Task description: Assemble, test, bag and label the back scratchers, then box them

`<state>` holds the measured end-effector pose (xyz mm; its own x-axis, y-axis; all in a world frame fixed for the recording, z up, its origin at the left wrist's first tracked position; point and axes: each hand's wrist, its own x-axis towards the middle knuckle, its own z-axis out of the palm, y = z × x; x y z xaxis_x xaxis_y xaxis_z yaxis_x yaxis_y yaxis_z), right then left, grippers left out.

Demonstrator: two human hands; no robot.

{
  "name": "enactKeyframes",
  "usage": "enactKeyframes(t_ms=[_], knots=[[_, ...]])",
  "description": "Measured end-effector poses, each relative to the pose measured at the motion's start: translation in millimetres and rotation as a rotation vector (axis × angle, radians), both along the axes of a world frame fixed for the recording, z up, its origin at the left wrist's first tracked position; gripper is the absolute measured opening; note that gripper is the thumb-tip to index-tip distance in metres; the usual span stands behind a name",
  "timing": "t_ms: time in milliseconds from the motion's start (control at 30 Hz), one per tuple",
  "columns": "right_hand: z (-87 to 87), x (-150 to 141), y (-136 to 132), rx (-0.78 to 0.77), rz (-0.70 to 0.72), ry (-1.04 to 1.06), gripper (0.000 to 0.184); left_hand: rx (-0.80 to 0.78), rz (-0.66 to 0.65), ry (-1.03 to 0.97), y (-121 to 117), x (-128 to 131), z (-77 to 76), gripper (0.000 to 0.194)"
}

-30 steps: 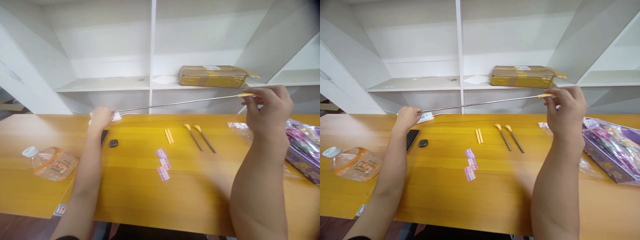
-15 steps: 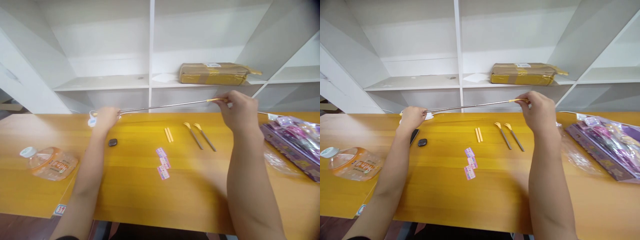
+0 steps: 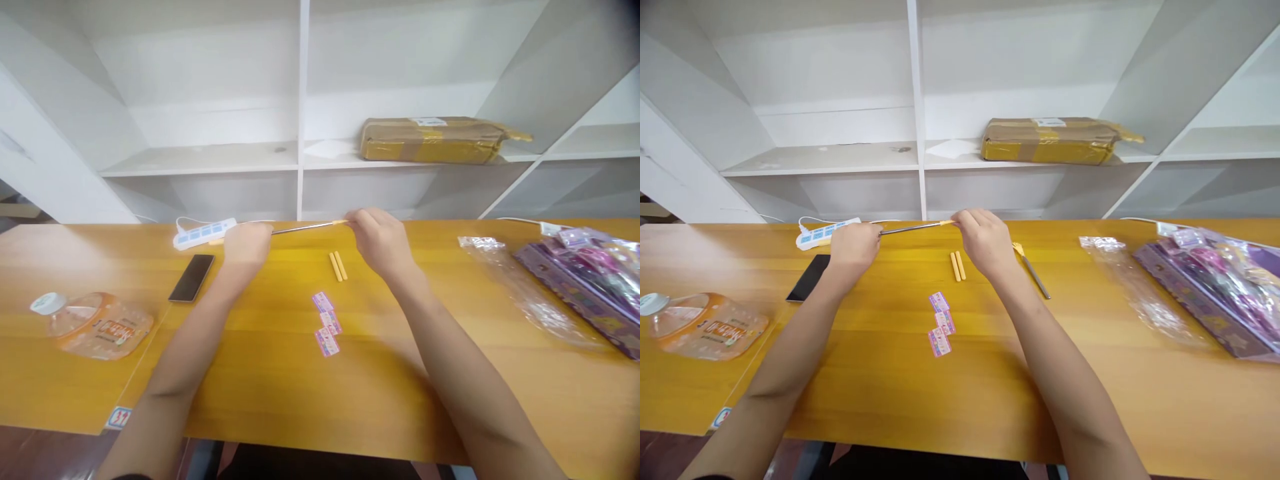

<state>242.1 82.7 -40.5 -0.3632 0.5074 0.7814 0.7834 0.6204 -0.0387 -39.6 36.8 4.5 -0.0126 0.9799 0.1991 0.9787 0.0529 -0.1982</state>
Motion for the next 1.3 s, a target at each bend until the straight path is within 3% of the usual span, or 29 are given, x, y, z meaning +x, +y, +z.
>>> enactKeyframes(t_ms=[233, 400, 567, 833, 1067, 1133, 1300], knots=[[7.8, 2.4, -6.2, 0.048, -0.004, 0.051, 0.03, -0.009, 0.036, -0.043, -15.2, 12.1, 4.3, 0.031], [-1.9, -38.9, -32.8, -0.06, 0.156, -0.055, 0.032, 0.014, -0.07, -0.077, -30.6, 31.7, -7.6, 0.046], [-11.4, -60.0, -41.4, -0.13, 0.133, -0.118, 0.035, -0.031, -0.116, -0.068, -27.7, 35.6, -15.9, 0.043], [-4.0, -47.4, -34.5, -0.301, 0.099, -0.249, 0.019, -0.116, -0.147, -0.065, -5.6, 35.6, -33.7, 0.036], [2.5, -40.4, -24.5, -0.409, 0.088, -0.256, 0.017, -0.122, -0.185, -0.057, -4.1, 43.3, -39.5, 0.034], [5.6, -30.1, -17.6, -0.426, 0.102, -0.209, 0.013, -0.086, -0.178, -0.08, -6.1, 46.7, -40.2, 0.033], [13.3, 26.8, 12.2, -0.479, -0.001, 0.013, 0.031, -0.026, -0.131, -0.183, -12.1, 46.7, -37.6, 0.031]])
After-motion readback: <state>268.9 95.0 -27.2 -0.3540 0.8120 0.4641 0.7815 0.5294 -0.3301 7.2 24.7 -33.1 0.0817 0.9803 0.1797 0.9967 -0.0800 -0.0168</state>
